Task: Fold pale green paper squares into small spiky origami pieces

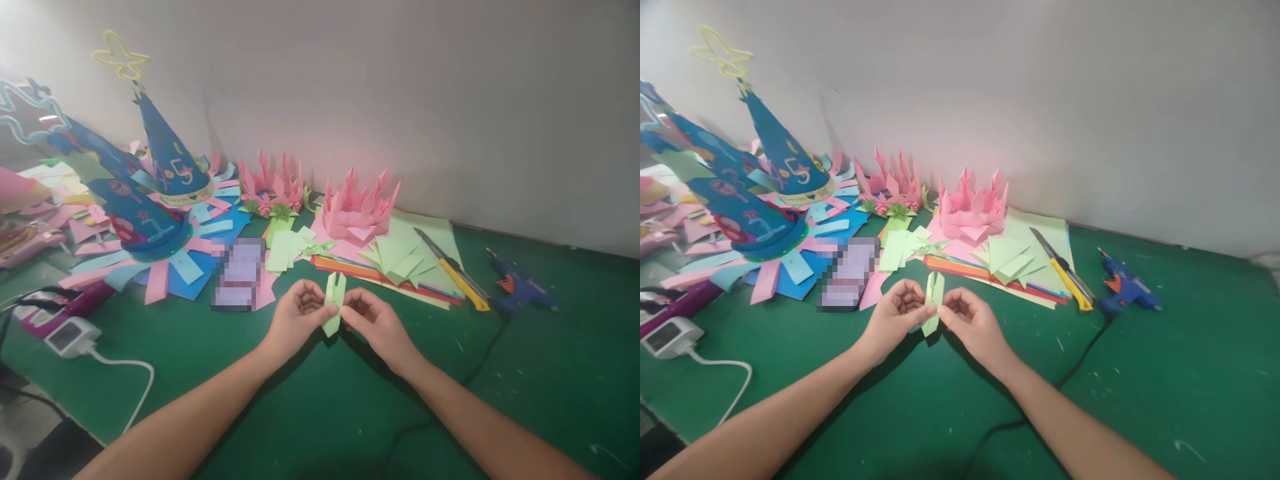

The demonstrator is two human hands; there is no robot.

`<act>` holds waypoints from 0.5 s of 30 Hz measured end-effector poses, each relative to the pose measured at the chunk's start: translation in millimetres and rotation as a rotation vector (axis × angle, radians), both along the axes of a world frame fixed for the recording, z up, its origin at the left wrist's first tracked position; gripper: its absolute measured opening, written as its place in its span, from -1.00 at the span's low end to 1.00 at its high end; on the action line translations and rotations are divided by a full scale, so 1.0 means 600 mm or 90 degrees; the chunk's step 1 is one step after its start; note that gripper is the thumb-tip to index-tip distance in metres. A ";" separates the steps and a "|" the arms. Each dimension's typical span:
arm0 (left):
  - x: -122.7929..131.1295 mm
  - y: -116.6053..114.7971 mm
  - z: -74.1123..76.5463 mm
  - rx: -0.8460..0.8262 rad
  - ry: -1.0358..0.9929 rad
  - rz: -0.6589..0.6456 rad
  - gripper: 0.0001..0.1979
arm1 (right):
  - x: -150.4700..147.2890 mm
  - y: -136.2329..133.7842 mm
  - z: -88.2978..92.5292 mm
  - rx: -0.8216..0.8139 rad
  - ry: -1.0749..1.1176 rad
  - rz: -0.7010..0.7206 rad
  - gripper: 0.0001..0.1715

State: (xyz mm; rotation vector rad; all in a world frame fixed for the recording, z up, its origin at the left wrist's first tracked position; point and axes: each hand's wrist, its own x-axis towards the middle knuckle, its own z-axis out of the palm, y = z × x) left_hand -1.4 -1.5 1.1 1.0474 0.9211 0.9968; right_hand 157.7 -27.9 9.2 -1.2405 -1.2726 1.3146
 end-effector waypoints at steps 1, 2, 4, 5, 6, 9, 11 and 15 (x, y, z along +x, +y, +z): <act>0.000 0.000 0.000 0.008 0.017 -0.005 -0.70 | 0.000 0.001 -0.001 0.004 0.023 -0.010 -0.74; 0.000 -0.001 0.000 0.012 0.032 -0.011 -0.72 | 0.000 0.001 -0.002 0.009 0.045 -0.022 -0.72; 0.001 -0.002 0.001 0.005 0.048 -0.024 -0.73 | 0.000 0.002 -0.004 0.022 0.073 -0.034 -0.65; 0.001 -0.002 0.002 -0.002 0.049 -0.032 -0.73 | 0.001 0.003 -0.006 0.030 0.078 -0.035 -0.62; 0.001 -0.003 0.002 -0.007 0.048 -0.039 -0.72 | 0.001 0.003 -0.008 0.039 0.076 -0.033 -0.61; 0.002 -0.004 0.002 -0.002 0.053 -0.049 -0.72 | 0.003 0.003 -0.013 0.068 0.053 -0.036 -0.71; 0.003 -0.005 0.002 -0.007 0.037 -0.060 -0.72 | 0.004 0.003 -0.015 0.079 0.047 -0.037 -0.75; 0.006 -0.006 0.001 -0.054 -0.017 -0.082 -0.65 | 0.002 0.003 -0.013 0.079 0.042 -0.031 -0.76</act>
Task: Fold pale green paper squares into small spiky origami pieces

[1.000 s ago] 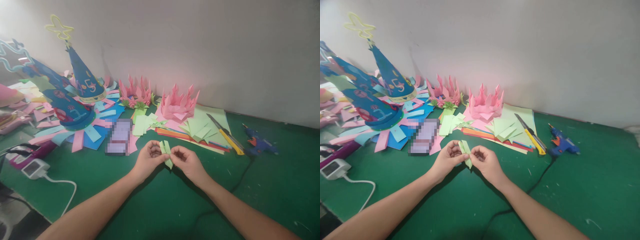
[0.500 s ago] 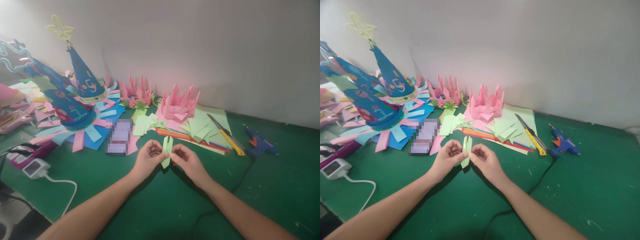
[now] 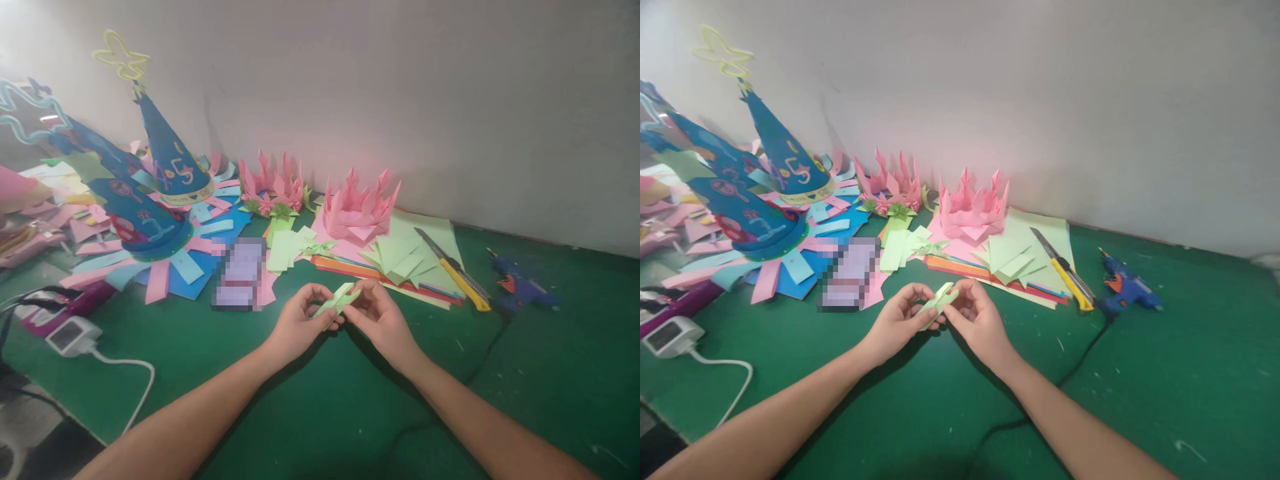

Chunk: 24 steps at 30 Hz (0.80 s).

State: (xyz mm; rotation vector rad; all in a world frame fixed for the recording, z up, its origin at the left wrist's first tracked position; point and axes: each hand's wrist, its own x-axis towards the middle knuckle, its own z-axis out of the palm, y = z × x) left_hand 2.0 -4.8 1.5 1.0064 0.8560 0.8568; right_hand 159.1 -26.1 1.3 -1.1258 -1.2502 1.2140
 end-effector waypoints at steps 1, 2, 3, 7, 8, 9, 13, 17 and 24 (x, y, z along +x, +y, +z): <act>0.000 0.001 -0.001 0.002 0.003 0.003 -0.64 | -0.001 0.000 0.001 0.004 -0.006 -0.003 -0.77; 0.000 0.002 -0.002 0.011 0.010 0.008 -0.65 | -0.001 0.000 0.002 0.011 -0.015 -0.007 -0.78; -0.001 0.003 -0.003 0.021 0.019 0.013 -0.66 | -0.001 0.000 0.003 0.019 -0.023 -0.010 -0.79; -0.005 0.006 -0.006 0.035 0.045 0.032 -0.71 | -0.001 0.000 0.004 0.037 -0.060 -0.015 -0.80; -0.005 0.007 -0.007 0.032 0.049 0.037 -0.71 | 0.000 0.000 0.004 0.040 -0.073 -0.018 -0.82; -0.006 0.007 -0.006 0.027 0.052 0.042 -0.71 | 0.001 0.001 0.004 0.042 -0.087 -0.020 -0.85; -0.006 0.007 -0.001 0.001 0.063 0.053 -0.67 | 0.004 0.003 0.003 0.047 -0.124 -0.022 -0.91; -0.007 0.006 0.003 -0.011 0.062 0.054 -0.66 | 0.005 0.003 0.005 0.041 -0.141 -0.028 -0.90; -0.007 0.006 0.005 -0.005 0.080 0.072 -0.68 | 0.006 0.001 0.008 0.049 -0.180 -0.039 -0.77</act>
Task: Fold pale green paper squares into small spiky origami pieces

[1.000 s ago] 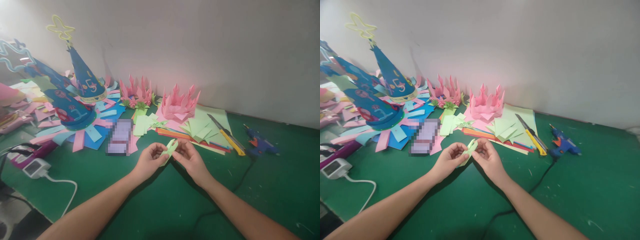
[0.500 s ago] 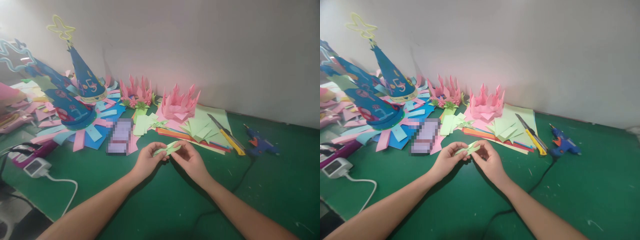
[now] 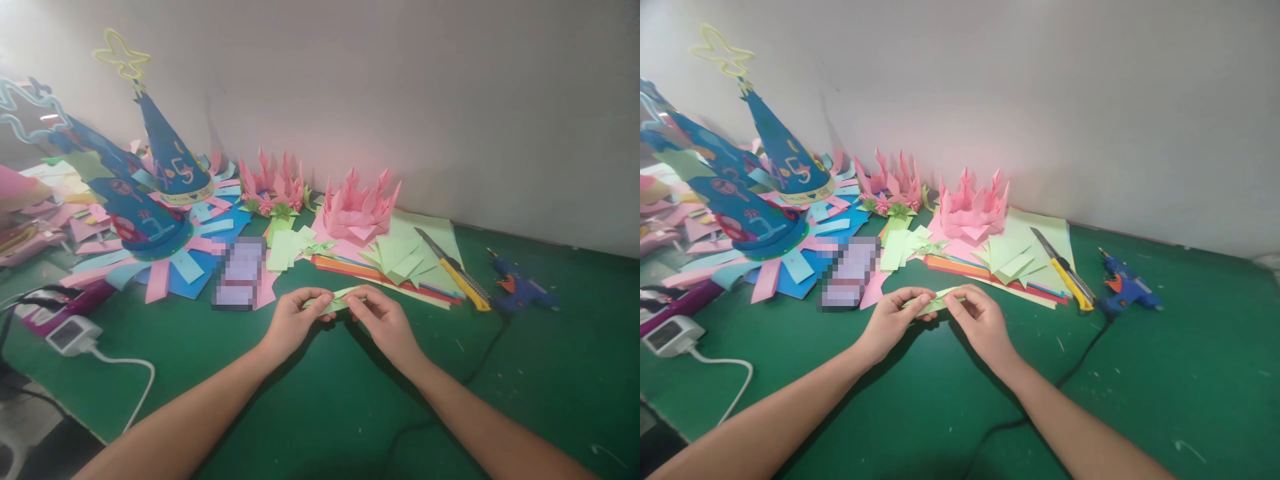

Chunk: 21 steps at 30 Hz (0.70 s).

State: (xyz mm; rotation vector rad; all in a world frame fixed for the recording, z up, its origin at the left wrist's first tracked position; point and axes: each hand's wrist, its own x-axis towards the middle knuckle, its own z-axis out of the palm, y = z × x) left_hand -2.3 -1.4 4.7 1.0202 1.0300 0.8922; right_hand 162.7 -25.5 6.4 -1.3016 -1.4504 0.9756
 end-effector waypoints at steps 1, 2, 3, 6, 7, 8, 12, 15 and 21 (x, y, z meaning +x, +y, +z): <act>0.000 0.000 0.000 -0.004 -0.002 0.002 -0.67 | 0.000 0.000 0.000 0.005 -0.010 0.000 -0.74; 0.001 0.000 0.000 -0.007 -0.005 0.005 -0.67 | 0.001 0.000 -0.001 0.008 -0.019 0.003 -0.73; 0.001 0.000 0.000 -0.011 -0.009 0.007 -0.67 | 0.001 0.000 -0.001 0.011 -0.028 0.005 -0.73; 0.000 0.000 0.001 -0.027 -0.023 0.012 -0.63 | 0.001 -0.003 -0.001 0.018 -0.059 0.013 -0.74; 0.000 0.000 0.001 -0.033 -0.024 0.010 -0.61 | 0.001 -0.004 -0.001 0.023 -0.068 0.015 -0.74; -0.001 0.001 0.001 -0.037 -0.022 0.007 -0.62 | 0.001 -0.005 -0.001 0.029 -0.072 0.014 -0.74; -0.001 0.002 0.002 -0.032 -0.012 -0.001 -0.70 | 0.000 -0.004 -0.004 0.037 -0.028 -0.019 -0.76; 0.000 0.001 0.002 -0.023 -0.004 -0.008 -0.71 | -0.003 -0.002 -0.007 0.011 0.021 -0.028 -0.81; 0.000 0.001 -0.005 0.003 0.017 -0.031 -0.72 | -0.009 -0.004 -0.004 0.013 0.013 -0.016 -0.86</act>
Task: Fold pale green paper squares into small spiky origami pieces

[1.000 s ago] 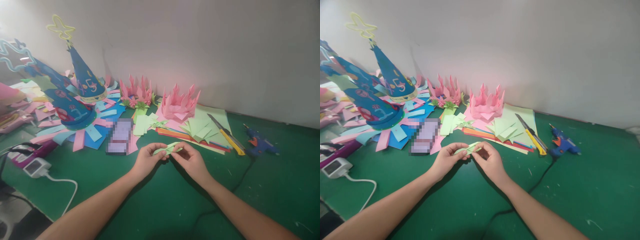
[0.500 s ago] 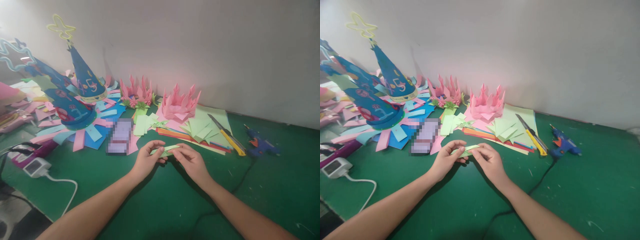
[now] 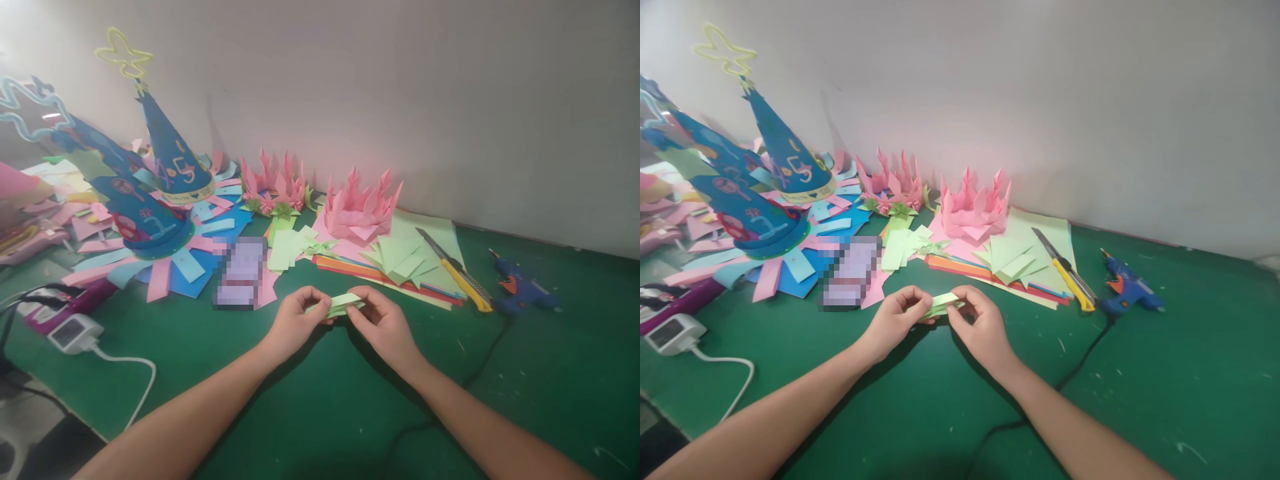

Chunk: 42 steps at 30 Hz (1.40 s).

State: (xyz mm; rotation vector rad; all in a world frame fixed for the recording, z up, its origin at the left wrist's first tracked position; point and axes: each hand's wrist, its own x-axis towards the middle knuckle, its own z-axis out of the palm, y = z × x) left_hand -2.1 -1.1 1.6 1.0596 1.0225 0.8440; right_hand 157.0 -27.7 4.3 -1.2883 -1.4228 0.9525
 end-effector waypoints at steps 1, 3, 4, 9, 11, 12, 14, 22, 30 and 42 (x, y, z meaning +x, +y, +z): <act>0.000 0.000 -0.001 0.005 0.003 -0.003 -0.72 | -0.001 -0.001 0.001 -0.003 0.006 0.005 -0.86; 0.000 -0.001 -0.003 0.008 0.004 -0.005 -0.71 | -0.001 -0.003 0.003 -0.010 0.021 0.019 -0.85; 0.000 -0.001 -0.004 0.006 0.004 -0.005 -0.70 | -0.001 -0.003 0.004 -0.012 0.024 0.021 -0.84; 0.001 -0.002 -0.001 0.005 -0.002 -0.008 -0.70 | -0.001 -0.003 0.004 -0.020 0.016 0.001 -0.85; 0.001 -0.002 0.001 0.018 -0.004 -0.016 -0.71 | -0.001 -0.003 0.004 -0.035 0.019 0.002 -0.86; 0.001 -0.002 0.001 0.024 -0.005 -0.020 -0.72 | -0.002 -0.003 0.004 -0.041 0.020 0.005 -0.87; 0.002 -0.003 0.001 0.032 -0.004 -0.026 -0.72 | -0.003 -0.003 0.005 -0.052 0.025 0.014 -0.89; 0.001 -0.005 -0.001 0.076 0.034 -0.063 -0.73 | -0.008 -0.005 0.003 -0.028 0.042 0.021 -0.85; 0.003 -0.005 0.002 0.054 0.057 -0.047 -0.67 | -0.003 -0.007 -0.002 0.031 -0.071 0.041 -0.95; -0.001 -0.005 -0.002 0.128 0.081 -0.096 -0.79 | -0.004 -0.009 0.002 -0.015 -0.049 0.050 -0.96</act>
